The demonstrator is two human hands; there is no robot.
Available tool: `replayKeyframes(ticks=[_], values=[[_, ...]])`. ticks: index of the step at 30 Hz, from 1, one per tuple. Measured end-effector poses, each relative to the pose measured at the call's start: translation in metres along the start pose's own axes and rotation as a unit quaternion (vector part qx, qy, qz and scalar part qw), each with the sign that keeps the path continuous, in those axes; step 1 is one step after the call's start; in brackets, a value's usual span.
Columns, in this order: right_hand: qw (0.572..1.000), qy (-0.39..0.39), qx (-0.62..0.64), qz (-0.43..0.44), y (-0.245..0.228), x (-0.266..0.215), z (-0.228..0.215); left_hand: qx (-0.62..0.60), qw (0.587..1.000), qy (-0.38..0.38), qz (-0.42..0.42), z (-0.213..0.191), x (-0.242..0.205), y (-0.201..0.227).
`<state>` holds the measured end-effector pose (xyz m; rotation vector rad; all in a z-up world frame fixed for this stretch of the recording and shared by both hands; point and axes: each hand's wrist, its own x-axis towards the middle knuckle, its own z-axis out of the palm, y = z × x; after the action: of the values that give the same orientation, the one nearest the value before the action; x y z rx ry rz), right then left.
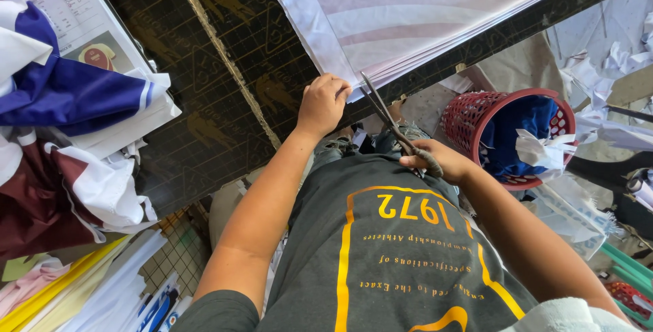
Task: The person uses large shears to cut a white fabric laid on a dark table, following orange guide lines. They repeatedly reposition the fabric and trim the edges to shape the material.
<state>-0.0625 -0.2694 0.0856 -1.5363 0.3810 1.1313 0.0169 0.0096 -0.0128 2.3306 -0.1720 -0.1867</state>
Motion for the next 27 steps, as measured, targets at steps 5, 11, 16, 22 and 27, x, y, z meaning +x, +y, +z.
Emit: replayKeyframes(ticks=[5, 11, 16, 22, 27], values=[[0.997, 0.008, -0.075, -0.028, -0.007, 0.012, 0.005, 0.082, 0.986, 0.066, 0.129, 0.0, -0.004, 0.0], [0.994, 0.041, -0.098, -0.016, -0.002, 0.027, 0.019, 0.122, 0.954, 0.147, 0.229, -0.012, -0.006, 0.017], [0.991, 0.042, -0.127, -0.008, -0.008, 0.036, 0.023, 0.131, 0.943, 0.174, 0.252, -0.012, -0.006, 0.019], [0.991, 0.048, -0.126, -0.015, -0.019, 0.043, 0.029, 0.133, 0.934, 0.192, 0.271, -0.012, -0.008, 0.02], [0.992, 0.038, -0.122, -0.002, -0.01, 0.043, 0.025, 0.139, 0.933, 0.199, 0.265, -0.013, -0.008, 0.022]])
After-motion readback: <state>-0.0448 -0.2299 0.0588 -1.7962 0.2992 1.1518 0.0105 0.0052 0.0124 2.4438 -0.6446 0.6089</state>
